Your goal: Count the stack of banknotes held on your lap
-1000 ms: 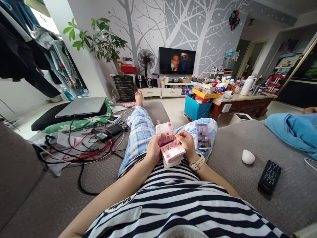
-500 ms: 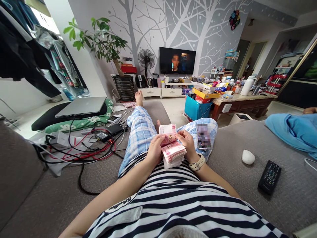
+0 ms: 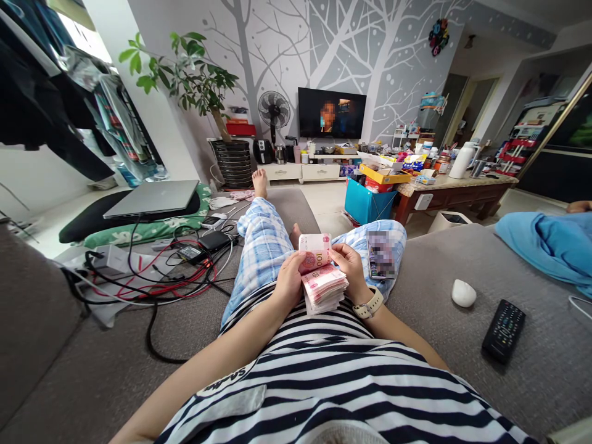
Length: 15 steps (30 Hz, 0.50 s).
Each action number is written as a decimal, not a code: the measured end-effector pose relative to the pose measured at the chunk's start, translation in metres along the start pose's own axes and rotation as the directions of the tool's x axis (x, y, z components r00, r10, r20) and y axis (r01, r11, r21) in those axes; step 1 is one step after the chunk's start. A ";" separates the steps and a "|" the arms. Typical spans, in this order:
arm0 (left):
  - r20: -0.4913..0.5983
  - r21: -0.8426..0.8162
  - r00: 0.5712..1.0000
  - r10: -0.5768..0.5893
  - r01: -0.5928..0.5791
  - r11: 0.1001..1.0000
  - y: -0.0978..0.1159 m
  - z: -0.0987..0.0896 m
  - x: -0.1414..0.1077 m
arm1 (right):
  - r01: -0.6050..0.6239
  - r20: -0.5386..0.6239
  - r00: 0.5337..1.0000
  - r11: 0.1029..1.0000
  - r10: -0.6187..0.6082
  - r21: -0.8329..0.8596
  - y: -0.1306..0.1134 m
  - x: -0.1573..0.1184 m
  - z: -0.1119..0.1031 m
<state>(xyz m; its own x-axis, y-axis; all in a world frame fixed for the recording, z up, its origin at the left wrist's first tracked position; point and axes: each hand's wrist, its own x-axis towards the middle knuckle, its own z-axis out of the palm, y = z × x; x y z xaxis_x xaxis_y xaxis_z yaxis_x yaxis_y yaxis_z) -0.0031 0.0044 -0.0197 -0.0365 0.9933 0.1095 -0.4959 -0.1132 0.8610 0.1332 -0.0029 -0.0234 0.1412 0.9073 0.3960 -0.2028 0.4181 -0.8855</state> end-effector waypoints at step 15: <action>-0.009 -0.009 1.000 -0.014 0.014 1.000 0.001 0.001 -0.001 | -0.004 -0.059 0.998 0.999 0.002 -0.042 0.003 0.003 -0.001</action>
<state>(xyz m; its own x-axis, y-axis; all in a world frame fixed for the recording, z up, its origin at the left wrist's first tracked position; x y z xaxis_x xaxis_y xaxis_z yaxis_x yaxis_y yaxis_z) -0.0030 0.0037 -0.0182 -0.0374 0.9950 0.0927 -0.5039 -0.0989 0.8581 0.1341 0.0010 -0.0256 0.1978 0.9037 0.3796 -0.1627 0.4122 -0.8965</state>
